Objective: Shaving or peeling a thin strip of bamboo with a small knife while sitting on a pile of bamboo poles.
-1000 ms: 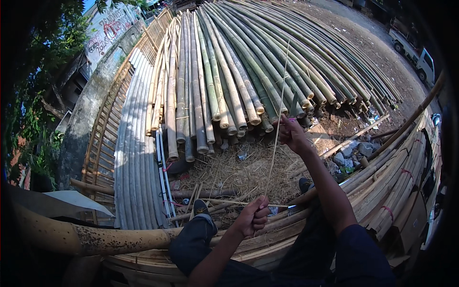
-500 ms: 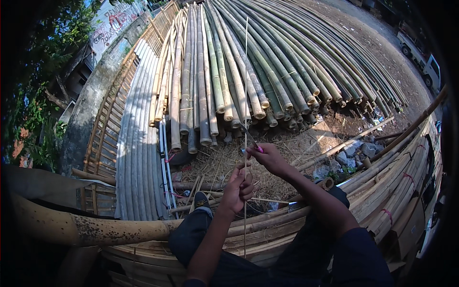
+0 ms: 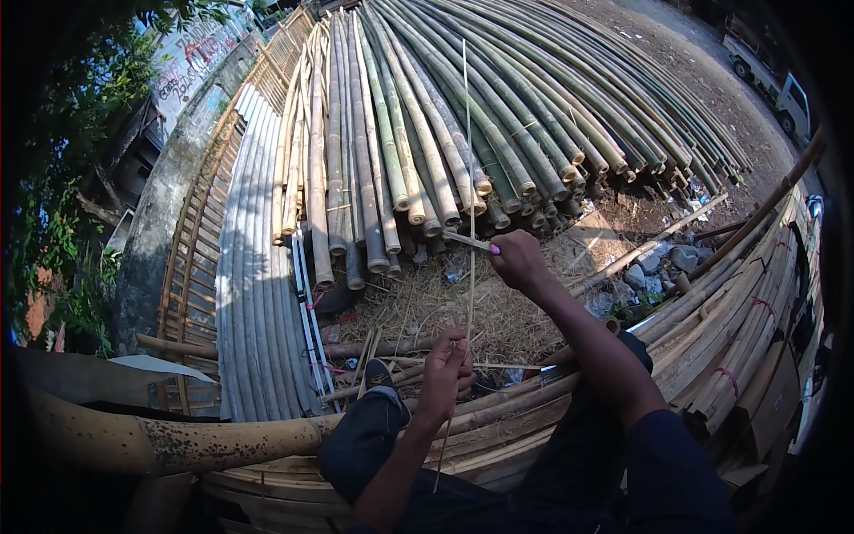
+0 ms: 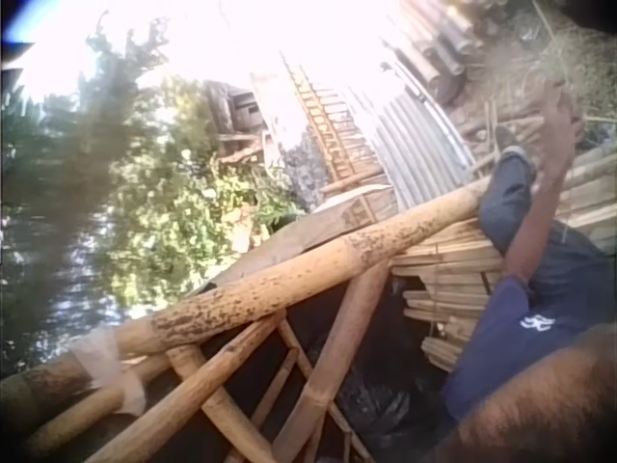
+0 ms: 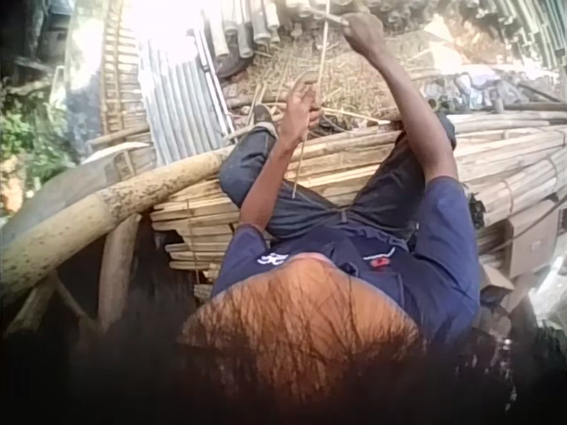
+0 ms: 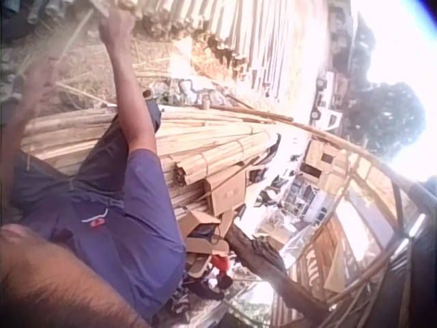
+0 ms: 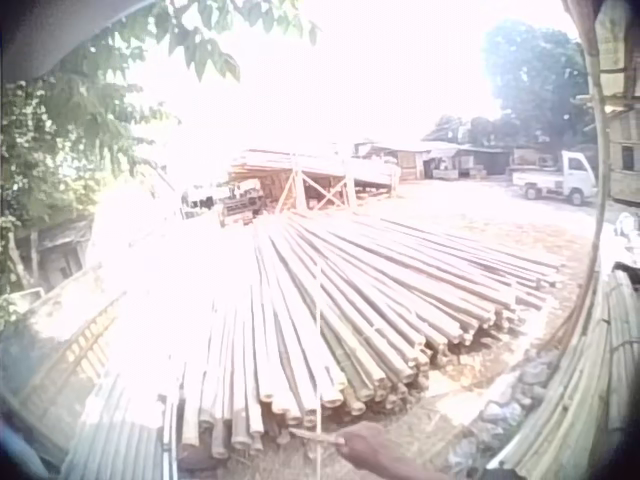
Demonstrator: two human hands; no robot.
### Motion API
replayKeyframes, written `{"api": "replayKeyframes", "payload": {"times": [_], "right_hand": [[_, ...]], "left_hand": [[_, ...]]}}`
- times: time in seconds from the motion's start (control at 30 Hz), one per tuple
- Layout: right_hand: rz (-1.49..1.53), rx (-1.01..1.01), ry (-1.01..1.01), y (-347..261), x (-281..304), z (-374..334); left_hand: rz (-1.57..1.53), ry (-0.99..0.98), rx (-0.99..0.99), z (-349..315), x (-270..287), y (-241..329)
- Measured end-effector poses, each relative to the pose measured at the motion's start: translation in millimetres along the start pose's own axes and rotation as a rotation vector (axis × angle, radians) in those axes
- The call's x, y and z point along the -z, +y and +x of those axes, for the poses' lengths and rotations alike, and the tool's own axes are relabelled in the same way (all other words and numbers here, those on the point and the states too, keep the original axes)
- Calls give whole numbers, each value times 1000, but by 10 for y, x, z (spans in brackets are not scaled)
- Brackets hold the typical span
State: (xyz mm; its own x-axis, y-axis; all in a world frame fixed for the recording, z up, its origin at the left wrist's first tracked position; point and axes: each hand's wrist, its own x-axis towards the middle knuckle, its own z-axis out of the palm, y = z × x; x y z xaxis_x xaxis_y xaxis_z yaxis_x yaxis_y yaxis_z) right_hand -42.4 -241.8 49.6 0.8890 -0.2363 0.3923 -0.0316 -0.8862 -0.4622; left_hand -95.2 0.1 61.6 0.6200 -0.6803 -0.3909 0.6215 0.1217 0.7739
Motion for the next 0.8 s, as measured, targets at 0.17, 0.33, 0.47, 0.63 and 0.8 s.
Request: {"api": "replayKeyframes", "payload": {"times": [0.17,0.33,0.47,0.63,0.8], "right_hand": [[-2,-350,153,854,253,126],[841,-425,-155,591,193,54],[1530,-410,-296,159,159,52],[1611,-382,-236,-21,44,52],[129,246,-219,-115,10,-133]], "left_hand": [[-15,-150,110,-145,-240,-140],[-135,-148,180,-64,-110,-36],[-174,-203,170,-1,-16,49],[-208,-186,118,59,68,99],[-53,-23,11,128,136,65]]}}
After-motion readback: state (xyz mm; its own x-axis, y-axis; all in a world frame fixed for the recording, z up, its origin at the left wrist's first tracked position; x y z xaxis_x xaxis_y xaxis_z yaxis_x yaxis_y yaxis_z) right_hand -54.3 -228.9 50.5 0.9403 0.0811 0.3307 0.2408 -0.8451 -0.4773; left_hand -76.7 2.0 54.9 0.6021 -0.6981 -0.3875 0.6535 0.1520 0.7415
